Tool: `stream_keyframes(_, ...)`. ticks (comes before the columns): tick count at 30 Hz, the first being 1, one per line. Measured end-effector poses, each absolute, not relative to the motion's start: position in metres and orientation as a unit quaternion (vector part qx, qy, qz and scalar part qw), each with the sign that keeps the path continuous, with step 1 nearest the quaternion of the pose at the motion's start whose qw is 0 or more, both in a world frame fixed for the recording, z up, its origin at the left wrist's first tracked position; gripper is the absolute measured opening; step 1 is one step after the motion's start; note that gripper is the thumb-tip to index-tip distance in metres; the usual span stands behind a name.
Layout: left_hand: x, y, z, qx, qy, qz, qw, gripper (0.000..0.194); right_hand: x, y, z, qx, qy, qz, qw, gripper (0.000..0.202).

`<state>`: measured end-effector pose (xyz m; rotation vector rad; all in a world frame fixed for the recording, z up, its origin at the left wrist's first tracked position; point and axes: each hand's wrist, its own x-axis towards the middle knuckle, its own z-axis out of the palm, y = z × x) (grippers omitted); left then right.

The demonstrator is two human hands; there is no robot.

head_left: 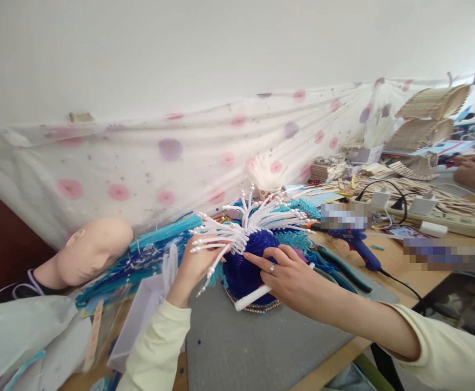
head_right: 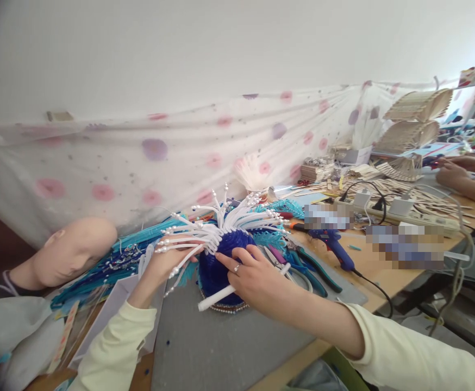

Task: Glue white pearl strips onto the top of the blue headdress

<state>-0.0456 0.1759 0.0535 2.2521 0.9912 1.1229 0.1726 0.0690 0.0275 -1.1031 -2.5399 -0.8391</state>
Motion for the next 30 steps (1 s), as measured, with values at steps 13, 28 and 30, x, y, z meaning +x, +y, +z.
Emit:
stream_keyframes(13,-0.044,0.142,0.066,0.832,0.376,0.382,0.146,0.013,0.169,0.066,0.031,-0.391,-0.873,-0.26,0.132,0.014)
stream_keyframes(28,-0.052,0.108,0.047,0.793,0.5,0.334,0.095,0.02,0.184,0.041,0.032,-0.299,-0.872,-0.159,0.353,0.029)
stream_keyframes(30,-0.067,0.098,0.05,0.783,0.537,0.284,0.133,0.018,0.19,0.041,0.03,-0.291,-0.87,-0.128,0.376,0.03)
